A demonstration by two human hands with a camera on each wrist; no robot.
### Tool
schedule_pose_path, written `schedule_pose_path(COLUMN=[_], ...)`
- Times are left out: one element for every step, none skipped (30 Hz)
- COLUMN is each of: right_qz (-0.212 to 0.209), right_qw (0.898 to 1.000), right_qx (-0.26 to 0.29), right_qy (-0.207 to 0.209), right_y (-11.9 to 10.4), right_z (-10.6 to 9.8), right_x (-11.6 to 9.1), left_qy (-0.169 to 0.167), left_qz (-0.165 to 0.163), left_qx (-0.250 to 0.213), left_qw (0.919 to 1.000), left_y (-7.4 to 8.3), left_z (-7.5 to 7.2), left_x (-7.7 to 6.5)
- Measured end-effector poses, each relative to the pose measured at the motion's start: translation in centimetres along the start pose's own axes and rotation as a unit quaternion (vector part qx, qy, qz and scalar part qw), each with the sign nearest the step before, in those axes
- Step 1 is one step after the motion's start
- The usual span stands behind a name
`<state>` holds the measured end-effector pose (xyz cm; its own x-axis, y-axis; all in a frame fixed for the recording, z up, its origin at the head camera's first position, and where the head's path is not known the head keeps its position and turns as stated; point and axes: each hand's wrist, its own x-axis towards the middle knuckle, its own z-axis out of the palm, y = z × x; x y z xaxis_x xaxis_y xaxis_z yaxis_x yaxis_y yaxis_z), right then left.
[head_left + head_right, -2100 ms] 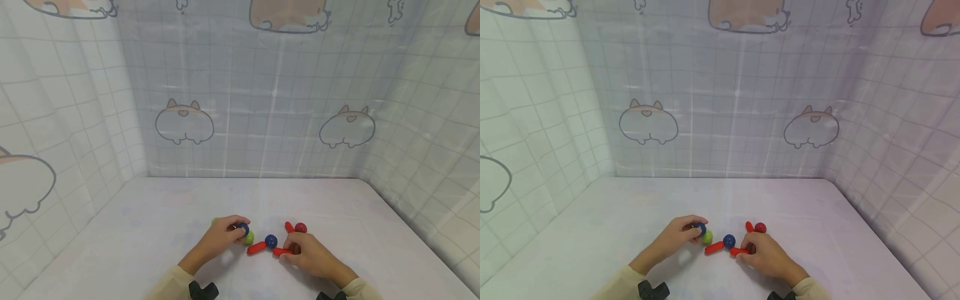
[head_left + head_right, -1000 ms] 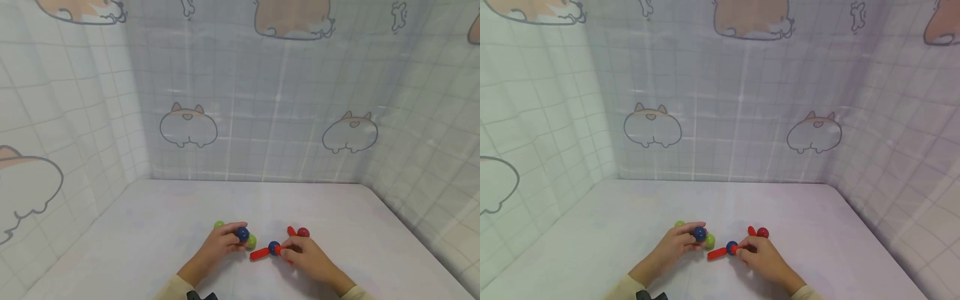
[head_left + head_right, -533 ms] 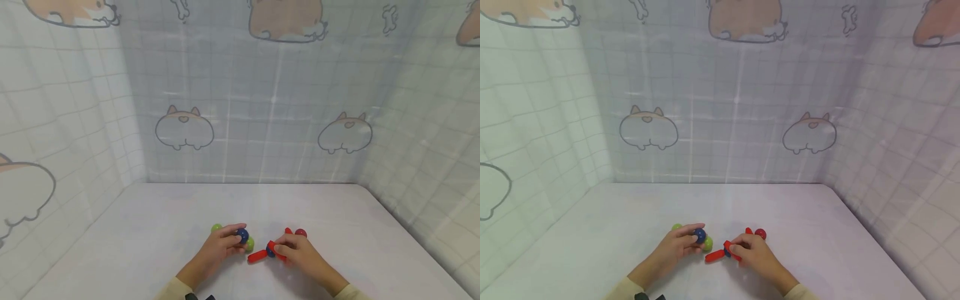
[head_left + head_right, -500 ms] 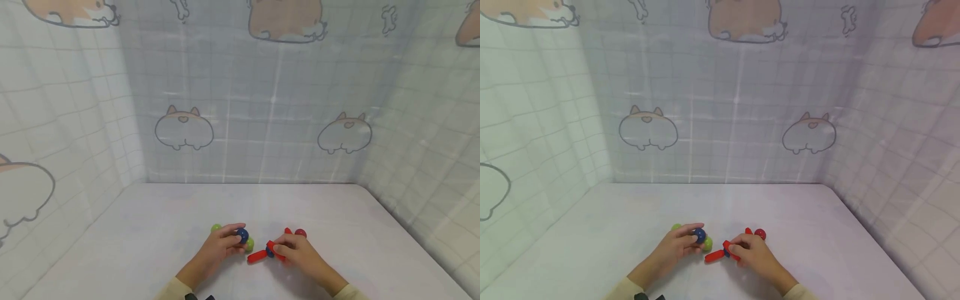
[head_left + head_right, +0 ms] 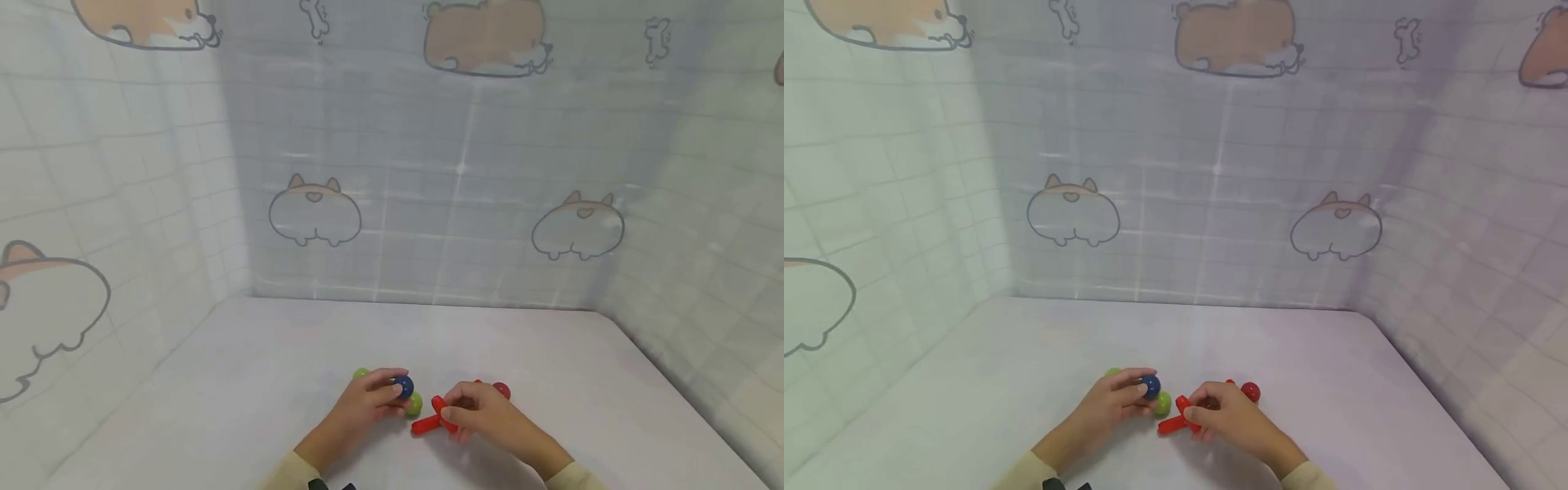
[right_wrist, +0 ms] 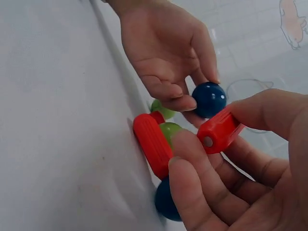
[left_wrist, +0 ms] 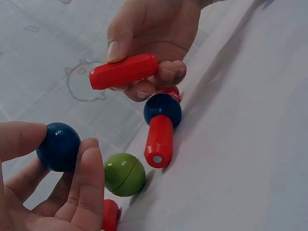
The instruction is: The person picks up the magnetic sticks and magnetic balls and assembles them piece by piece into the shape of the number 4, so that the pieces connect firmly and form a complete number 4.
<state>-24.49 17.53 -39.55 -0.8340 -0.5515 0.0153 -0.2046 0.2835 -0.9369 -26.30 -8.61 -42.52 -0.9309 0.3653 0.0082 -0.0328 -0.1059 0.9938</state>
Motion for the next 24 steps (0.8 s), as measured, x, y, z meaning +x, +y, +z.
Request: schedule_pose_path(right_qz=[0.000,0.000,0.003,0.003,0.004,0.003,0.002,0.000,-0.002,-0.003,-0.003,-0.004,-0.005,-0.007,-0.009,-0.012,-0.016,-0.017,-0.017,-0.014,-0.011,-0.007,-0.003,0.000], right_qw=[1.000,1.000,1.000,1.000,1.000,1.000,1.000,1.000,0.999,0.999,0.999,0.999,0.999,0.998,0.998,0.997,0.997,0.996,0.996,0.995,0.995,0.995,0.994,0.994], right_qx=[-0.002,-0.004,-0.005,-0.005,-0.004,-0.001,0.003,0.010,0.015,0.019,0.025,0.031,0.037,0.046,0.054,0.062,0.069,0.075,0.081,0.086,0.089,0.092,0.099,0.105], right_qy=[0.000,0.001,0.005,0.010,0.016,0.020,0.024,0.027,0.031,0.033,0.035,0.037,0.039,0.041,0.042,0.044,0.044,0.045,0.045,0.045,0.044,0.044,0.041,0.037], right_y=[-0.1,-0.1,-0.1,-0.2,-0.2,-0.3,-0.3,-0.3,-0.4,-0.5,-0.6,-0.7,-0.7,-0.8,-0.8,-0.8,-0.8,-0.8,-0.8,-0.8,-0.7,-0.7,-0.7,-0.8], right_z=[0.1,0.1,0.2,0.2,0.3,0.3,0.3,0.4,0.4,0.6,0.7,0.9,1.1,1.3,1.4,1.6,1.8,2.0,2.1,2.3,2.5,2.7,2.9,3.2], right_x=[0.1,0.3,0.5,0.7,0.9,1.2,1.5,1.8,2.0,2.2,2.4,2.5,2.5,2.5,2.4,2.4,2.4,2.4,2.4,2.4,2.4,2.4,2.4,2.5], left_qy=[0.001,0.000,0.000,0.000,0.000,0.001,0.002,0.001,-0.001,0.000,0.000,0.000,0.000,-0.001,-0.002,-0.001,-0.002,-0.002,-0.001,-0.001,0.000,0.004,0.008,0.012], left_qz=[0.003,0.005,0.005,0.006,0.006,0.006,0.007,0.008,0.009,0.007,0.006,0.004,0.003,0.004,0.004,0.004,0.005,0.006,0.008,0.008,0.008,0.007,0.007,0.008], left_qx=[-0.004,-0.004,-0.004,-0.005,-0.004,-0.005,-0.003,-0.003,-0.004,-0.004,-0.004,-0.005,-0.005,-0.008,-0.010,-0.012,-0.015,-0.017,-0.018,-0.019,-0.019,-0.018,-0.018,-0.019], left_qw=[1.0000,1.0000,1.0000,1.0000,1.0000,1.0000,1.0000,1.0000,1.0000,1.0000,1.0000,1.0000,1.0000,1.0000,0.9999,0.9999,0.9999,0.9998,0.9998,0.9998,0.9998,0.9998,0.9998,0.9997], left_y=[0.0,0.0,0.0,0.1,0.1,0.1,0.2,0.3,0.4,0.5,0.5,0.6,0.6,0.7,0.7,0.7,0.8,0.8,0.8,0.9,0.9,1.0,1.0,1.1], left_z=[-0.1,-0.2,-0.2,-0.3,-0.4,-0.4,-0.4,-0.4,-0.4,-0.4,-0.4,-0.4,-0.3,-0.3,-0.3,-0.3,-0.3,-0.3,-0.4,-0.4,-0.5,-0.5,-0.6,-0.6], left_x=[0.0,0.1,0.1,0.2,0.2,0.3,0.3,0.4,0.5,0.5,0.4,0.4,0.4,0.3,0.3,0.3,0.2,0.2,0.2,0.2,0.2,0.1,0.1,0.0])
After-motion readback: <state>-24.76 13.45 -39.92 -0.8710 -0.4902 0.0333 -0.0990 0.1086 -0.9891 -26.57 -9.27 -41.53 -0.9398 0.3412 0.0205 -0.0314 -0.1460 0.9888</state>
